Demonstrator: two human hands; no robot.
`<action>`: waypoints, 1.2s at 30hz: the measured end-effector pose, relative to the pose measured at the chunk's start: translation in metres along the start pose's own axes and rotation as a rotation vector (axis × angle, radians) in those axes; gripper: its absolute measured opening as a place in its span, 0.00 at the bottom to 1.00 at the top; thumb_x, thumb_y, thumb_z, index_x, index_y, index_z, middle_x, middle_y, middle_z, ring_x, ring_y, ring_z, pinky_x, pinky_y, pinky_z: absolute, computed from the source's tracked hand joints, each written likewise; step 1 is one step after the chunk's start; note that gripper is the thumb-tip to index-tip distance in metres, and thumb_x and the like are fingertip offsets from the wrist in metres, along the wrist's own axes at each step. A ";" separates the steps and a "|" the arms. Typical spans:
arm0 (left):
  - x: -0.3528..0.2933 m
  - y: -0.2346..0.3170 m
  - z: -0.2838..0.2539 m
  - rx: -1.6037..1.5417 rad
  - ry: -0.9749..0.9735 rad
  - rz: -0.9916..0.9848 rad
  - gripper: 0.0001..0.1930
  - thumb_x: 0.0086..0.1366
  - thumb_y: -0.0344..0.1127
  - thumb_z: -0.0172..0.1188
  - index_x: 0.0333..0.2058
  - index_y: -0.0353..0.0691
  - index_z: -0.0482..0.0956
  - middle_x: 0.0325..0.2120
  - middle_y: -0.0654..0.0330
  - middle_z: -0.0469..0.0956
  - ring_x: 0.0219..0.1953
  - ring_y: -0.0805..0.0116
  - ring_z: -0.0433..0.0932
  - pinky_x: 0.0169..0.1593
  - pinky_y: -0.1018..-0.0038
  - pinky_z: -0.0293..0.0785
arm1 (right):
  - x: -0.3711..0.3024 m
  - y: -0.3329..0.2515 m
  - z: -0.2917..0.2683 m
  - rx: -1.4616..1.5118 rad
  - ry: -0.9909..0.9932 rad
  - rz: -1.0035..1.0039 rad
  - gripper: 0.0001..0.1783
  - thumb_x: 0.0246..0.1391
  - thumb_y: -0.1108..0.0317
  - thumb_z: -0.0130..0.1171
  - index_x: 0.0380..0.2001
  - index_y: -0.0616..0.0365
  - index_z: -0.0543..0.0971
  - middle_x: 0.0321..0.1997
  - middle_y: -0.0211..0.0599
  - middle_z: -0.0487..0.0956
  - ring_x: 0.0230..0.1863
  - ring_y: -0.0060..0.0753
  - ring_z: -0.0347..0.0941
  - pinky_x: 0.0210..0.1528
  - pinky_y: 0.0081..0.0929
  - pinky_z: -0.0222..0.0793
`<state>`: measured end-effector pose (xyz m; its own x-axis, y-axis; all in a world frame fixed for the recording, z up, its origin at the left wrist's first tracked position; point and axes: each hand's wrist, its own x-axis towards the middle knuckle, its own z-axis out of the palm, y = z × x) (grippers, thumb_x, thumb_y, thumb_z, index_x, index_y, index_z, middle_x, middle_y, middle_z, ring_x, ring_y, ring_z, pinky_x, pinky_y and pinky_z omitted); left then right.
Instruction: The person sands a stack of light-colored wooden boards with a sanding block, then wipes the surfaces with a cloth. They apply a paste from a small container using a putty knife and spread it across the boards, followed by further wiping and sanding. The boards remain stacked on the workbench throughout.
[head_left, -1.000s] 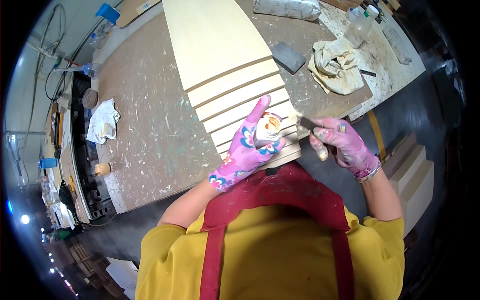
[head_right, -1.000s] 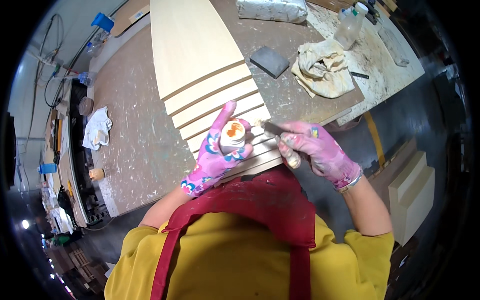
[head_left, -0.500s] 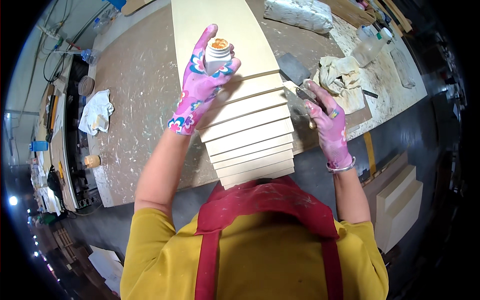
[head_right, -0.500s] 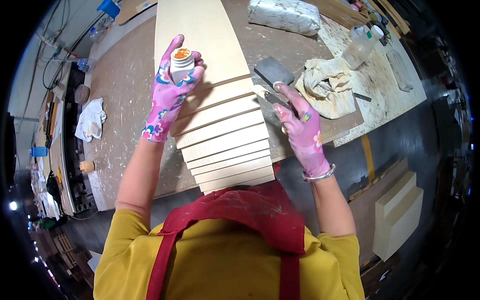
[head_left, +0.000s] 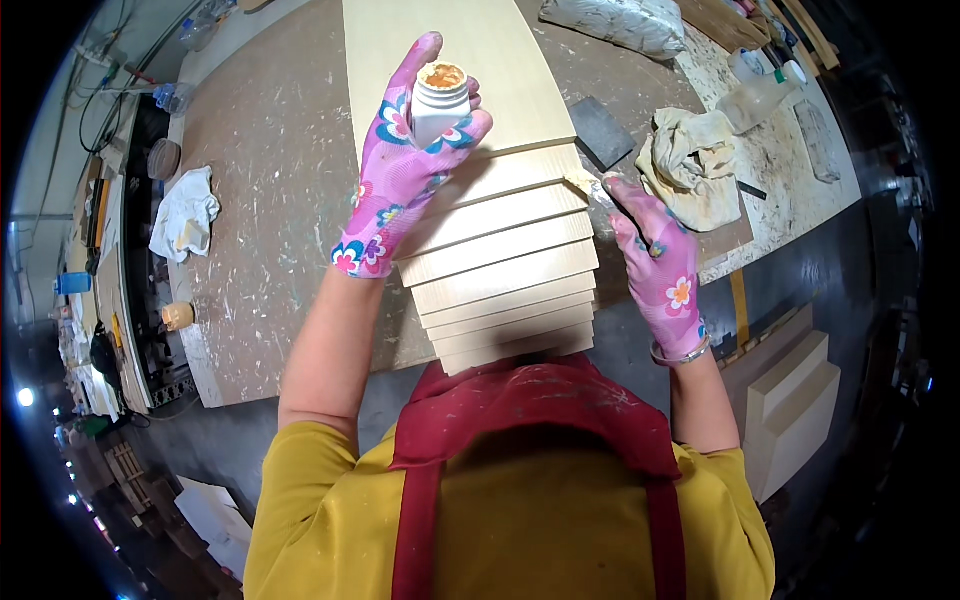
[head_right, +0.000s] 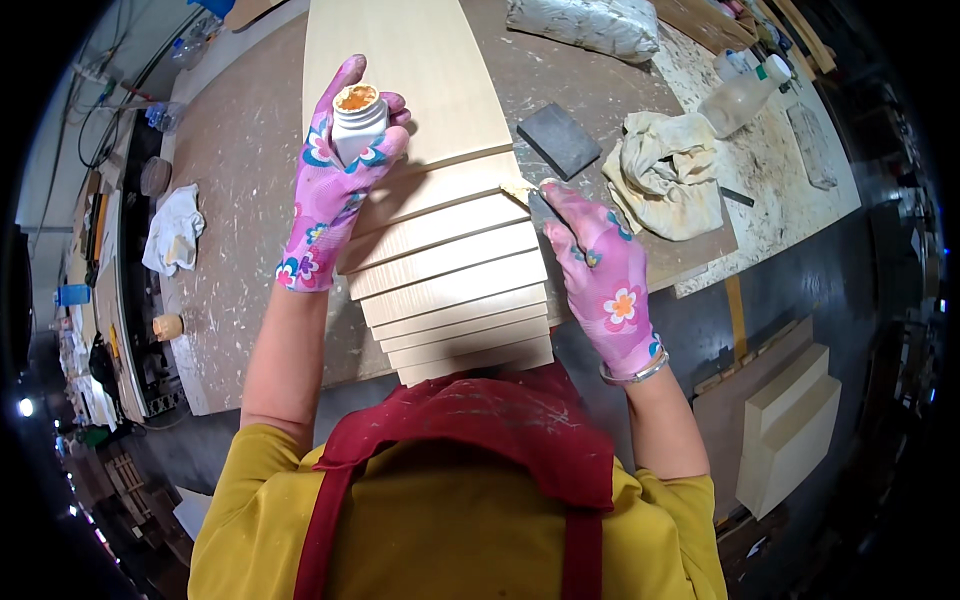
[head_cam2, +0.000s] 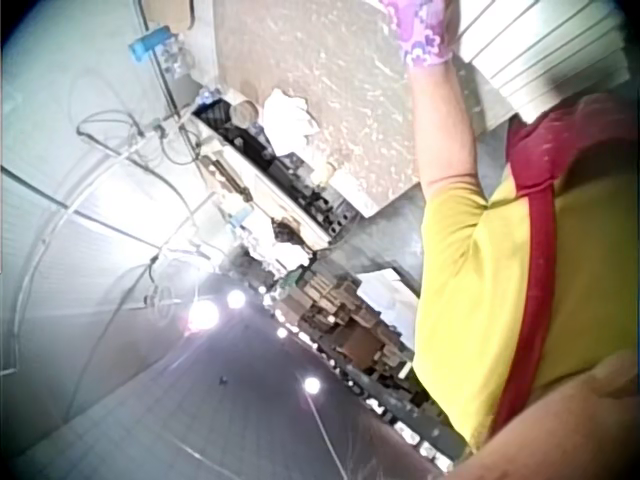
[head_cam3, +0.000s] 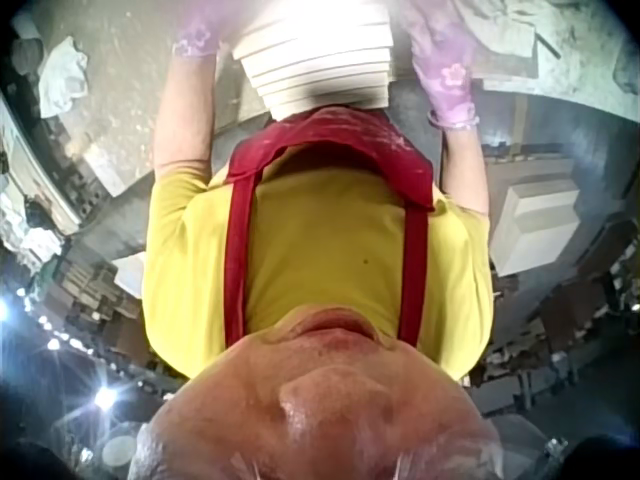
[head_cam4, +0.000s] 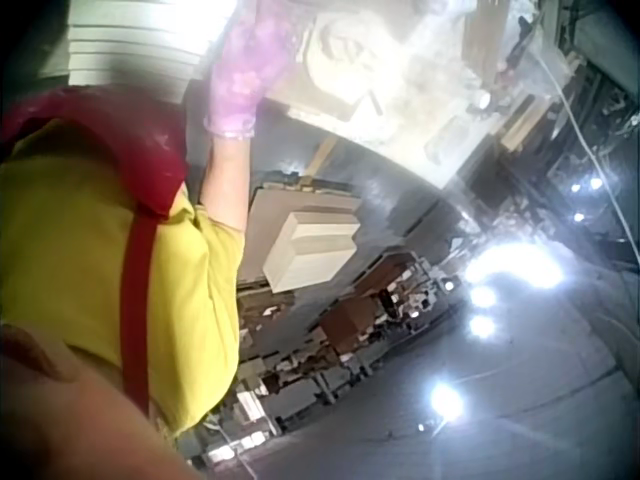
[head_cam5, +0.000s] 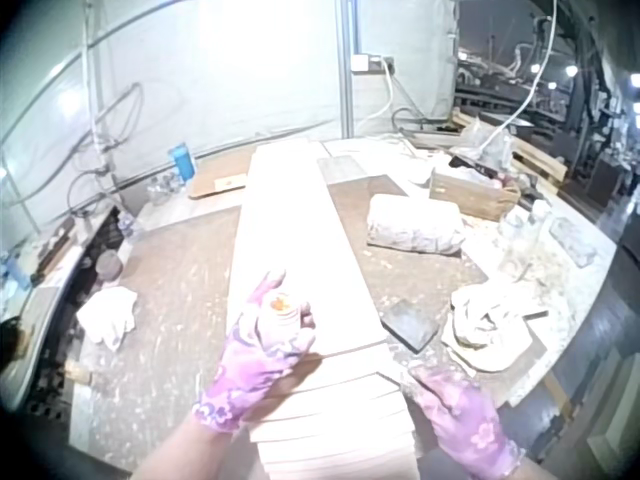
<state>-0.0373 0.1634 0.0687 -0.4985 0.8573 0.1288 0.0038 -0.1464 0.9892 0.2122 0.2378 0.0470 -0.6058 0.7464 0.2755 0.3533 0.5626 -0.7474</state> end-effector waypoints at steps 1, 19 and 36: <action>0.000 0.002 0.001 -0.006 0.000 -0.014 0.43 0.60 0.33 0.70 0.69 0.41 0.56 0.45 0.60 0.78 0.49 0.71 0.77 0.55 0.75 0.74 | 0.000 0.002 0.001 -0.025 0.006 -0.019 0.17 0.64 0.66 0.56 0.54 0.58 0.79 0.51 0.47 0.81 0.54 0.46 0.77 0.55 0.33 0.71; 0.000 -0.004 0.000 0.004 -0.008 -0.013 0.44 0.58 0.35 0.72 0.69 0.46 0.58 0.47 0.59 0.77 0.50 0.71 0.76 0.57 0.73 0.72 | -0.006 0.023 0.004 0.512 0.047 0.394 0.13 0.60 0.72 0.60 0.46 0.69 0.78 0.40 0.36 0.79 0.45 0.24 0.75 0.49 0.21 0.70; 0.000 -0.002 0.000 -0.011 -0.005 -0.009 0.42 0.57 0.36 0.72 0.68 0.45 0.60 0.45 0.60 0.78 0.49 0.71 0.77 0.57 0.73 0.72 | -0.006 0.042 0.011 0.005 0.088 -0.146 0.32 0.45 0.90 0.49 0.52 0.52 0.81 0.47 0.43 0.76 0.42 0.34 0.77 0.43 0.25 0.74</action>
<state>-0.0373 0.1635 0.0669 -0.4943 0.8610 0.1203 -0.0099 -0.1440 0.9895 0.2228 0.2529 0.0076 -0.5852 0.6855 0.4331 0.2628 0.6656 -0.6985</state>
